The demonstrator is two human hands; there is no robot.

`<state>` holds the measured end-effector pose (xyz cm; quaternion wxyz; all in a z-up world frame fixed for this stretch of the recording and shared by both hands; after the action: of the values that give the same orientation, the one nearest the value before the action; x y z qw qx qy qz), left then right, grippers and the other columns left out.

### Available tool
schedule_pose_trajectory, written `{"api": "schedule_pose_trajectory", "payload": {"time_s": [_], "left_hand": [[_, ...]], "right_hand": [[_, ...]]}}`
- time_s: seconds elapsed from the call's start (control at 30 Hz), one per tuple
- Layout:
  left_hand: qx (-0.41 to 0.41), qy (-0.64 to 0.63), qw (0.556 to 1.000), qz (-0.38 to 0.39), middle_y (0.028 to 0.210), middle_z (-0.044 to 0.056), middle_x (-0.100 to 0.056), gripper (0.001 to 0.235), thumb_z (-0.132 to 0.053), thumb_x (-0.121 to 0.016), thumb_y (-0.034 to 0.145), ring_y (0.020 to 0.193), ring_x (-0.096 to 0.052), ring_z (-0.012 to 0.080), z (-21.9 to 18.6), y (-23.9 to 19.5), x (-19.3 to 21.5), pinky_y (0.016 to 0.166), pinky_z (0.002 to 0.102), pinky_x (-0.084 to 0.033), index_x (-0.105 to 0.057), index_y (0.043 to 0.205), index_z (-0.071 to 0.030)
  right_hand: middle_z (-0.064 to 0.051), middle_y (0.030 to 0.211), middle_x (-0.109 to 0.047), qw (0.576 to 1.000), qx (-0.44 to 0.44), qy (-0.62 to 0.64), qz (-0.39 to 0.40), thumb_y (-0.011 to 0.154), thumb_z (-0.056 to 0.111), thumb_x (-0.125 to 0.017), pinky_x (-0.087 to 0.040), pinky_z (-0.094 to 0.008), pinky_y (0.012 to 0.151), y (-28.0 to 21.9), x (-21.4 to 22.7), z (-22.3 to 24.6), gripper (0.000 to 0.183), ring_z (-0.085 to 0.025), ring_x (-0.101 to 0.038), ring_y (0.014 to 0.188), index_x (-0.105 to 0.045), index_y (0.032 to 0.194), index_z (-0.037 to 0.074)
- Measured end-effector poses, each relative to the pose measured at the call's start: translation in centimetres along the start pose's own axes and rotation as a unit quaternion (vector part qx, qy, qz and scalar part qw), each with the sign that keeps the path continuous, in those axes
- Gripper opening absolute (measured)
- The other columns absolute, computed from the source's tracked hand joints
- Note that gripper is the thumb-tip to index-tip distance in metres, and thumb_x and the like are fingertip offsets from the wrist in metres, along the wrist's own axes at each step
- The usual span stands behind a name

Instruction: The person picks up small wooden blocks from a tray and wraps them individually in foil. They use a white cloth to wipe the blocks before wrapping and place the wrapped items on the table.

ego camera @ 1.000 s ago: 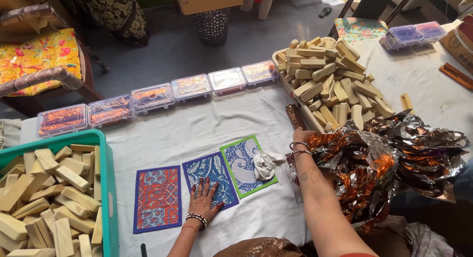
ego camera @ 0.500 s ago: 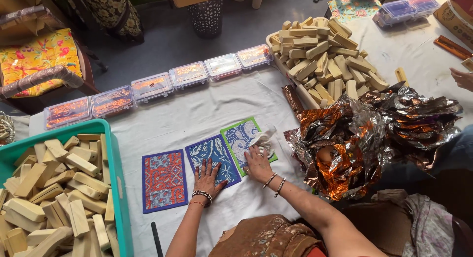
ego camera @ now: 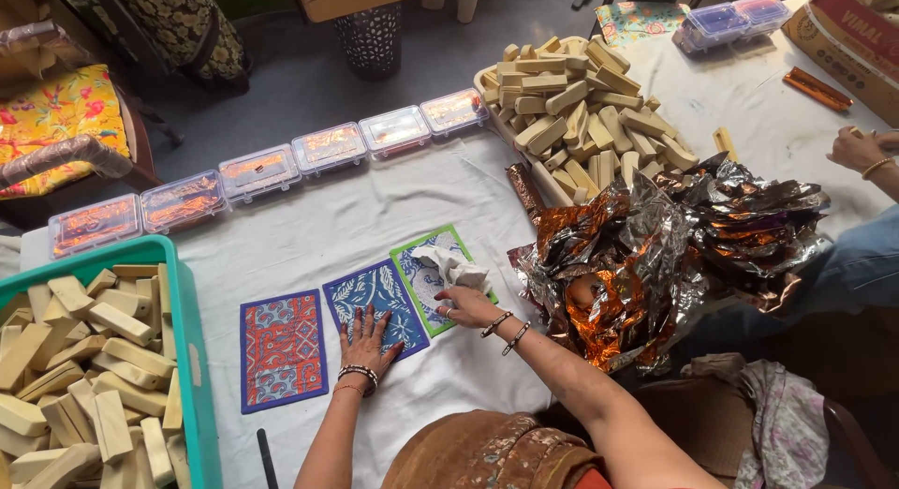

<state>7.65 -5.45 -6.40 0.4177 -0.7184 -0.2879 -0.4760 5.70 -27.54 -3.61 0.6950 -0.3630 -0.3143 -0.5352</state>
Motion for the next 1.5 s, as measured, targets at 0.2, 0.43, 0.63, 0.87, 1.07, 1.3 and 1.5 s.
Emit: {"api": "schedule_pose_trajectory", "payload": {"time_s": [0.2, 0.43, 0.63, 0.87, 1.07, 1.3, 1.5], "left_hand": [[0.046, 0.024, 0.998, 0.021, 0.173, -0.001, 0.001, 0.079, -0.072, -0.044, 0.094, 0.159, 0.006, 0.0249, -0.4, -0.3, -0.7, 0.125, 0.054, 0.006, -0.015, 0.161, -0.043], [0.105, 0.033, 0.993, 0.031, 0.173, -0.001, 0.006, 0.078, -0.071, -0.039, 0.097, 0.158, 0.010, 0.0274, -0.6, 0.1, -2.0, 0.123, 0.059, 0.006, -0.008, 0.162, -0.042], [0.142, 0.007, 0.989, 0.049, 0.172, -0.002, 0.010, 0.078, -0.072, -0.037, 0.097, 0.158, 0.013, 0.0270, -0.5, 0.2, -2.6, 0.123, 0.059, 0.002, -0.005, 0.162, -0.044], [0.165, -0.002, 0.985, 0.050, 0.173, -0.002, 0.012, 0.076, -0.070, -0.037, 0.098, 0.158, 0.014, 0.0263, -0.8, -0.3, -2.0, 0.123, 0.061, 0.001, -0.005, 0.162, -0.045], [0.170, 0.001, 0.983, 0.073, 0.173, -0.004, 0.012, 0.076, -0.071, -0.036, 0.098, 0.158, 0.015, 0.0251, -0.9, -0.4, -2.3, 0.124, 0.060, 0.003, -0.004, 0.162, -0.047], [0.165, -0.002, 0.984, 0.064, 0.173, -0.003, 0.014, 0.075, -0.071, -0.037, 0.099, 0.158, 0.014, 0.0263, -1.1, -0.6, -2.1, 0.124, 0.059, 0.004, -0.004, 0.162, -0.047], [0.161, -0.014, 0.984, 0.071, 0.173, -0.002, 0.015, 0.075, -0.071, -0.035, 0.099, 0.158, 0.016, 0.0276, -1.0, -0.1, -2.7, 0.124, 0.060, 0.006, -0.003, 0.162, -0.046]], "right_hand": [[-0.010, 0.123, -0.074, 0.982, -0.078, 0.173, -0.008, 0.099, 0.035, -0.060, -0.056, -0.035, 0.095, 0.7, 10.2, -4.5, 0.043, -0.023, -0.072, 0.108, -0.063, 0.136, 0.013], [-0.012, 0.112, -0.077, 0.937, -0.174, 0.136, -0.271, 0.100, 0.030, -0.061, -0.054, -0.037, 0.093, -0.6, 26.5, -19.1, 0.032, -0.025, -0.072, 0.102, -0.071, 0.119, 0.007], [-0.016, 0.117, -0.075, 0.877, -0.335, 0.010, -0.344, 0.100, 0.034, -0.066, -0.053, -0.043, 0.101, -2.8, 29.4, -34.6, 0.031, -0.034, -0.069, 0.111, -0.076, 0.117, 0.011], [-0.017, 0.143, -0.058, 0.856, -0.466, -0.054, -0.216, 0.089, 0.043, -0.072, -0.038, -0.055, 0.110, -2.1, 28.3, -37.2, 0.057, -0.039, -0.052, 0.132, -0.060, 0.142, 0.024], [-0.012, 0.145, -0.058, 0.846, -0.507, -0.054, -0.158, 0.090, 0.048, -0.071, -0.034, -0.056, 0.113, -1.8, 27.1, -39.4, 0.053, -0.036, -0.049, 0.138, -0.064, 0.138, 0.029], [-0.013, 0.147, -0.048, 0.835, -0.507, -0.022, -0.212, 0.085, 0.036, -0.079, -0.038, -0.051, 0.111, -3.9, 28.6, -36.4, 0.040, -0.036, -0.047, 0.134, -0.071, 0.123, 0.031], [-0.013, 0.135, -0.050, 0.854, -0.420, -0.113, -0.285, 0.085, 0.016, -0.076, -0.043, -0.050, 0.107, -2.7, 30.5, -33.4, 0.036, -0.034, -0.053, 0.125, -0.075, 0.119, 0.027]]}}
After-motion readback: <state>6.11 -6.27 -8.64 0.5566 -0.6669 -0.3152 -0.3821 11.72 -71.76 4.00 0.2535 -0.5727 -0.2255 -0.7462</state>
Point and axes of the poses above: each hand's wrist, its own y-axis towards the middle knuckle, its own x-axis out of the back of the hand, z = x × y, the point moved 10 cm from there along y, towards the middle knuckle
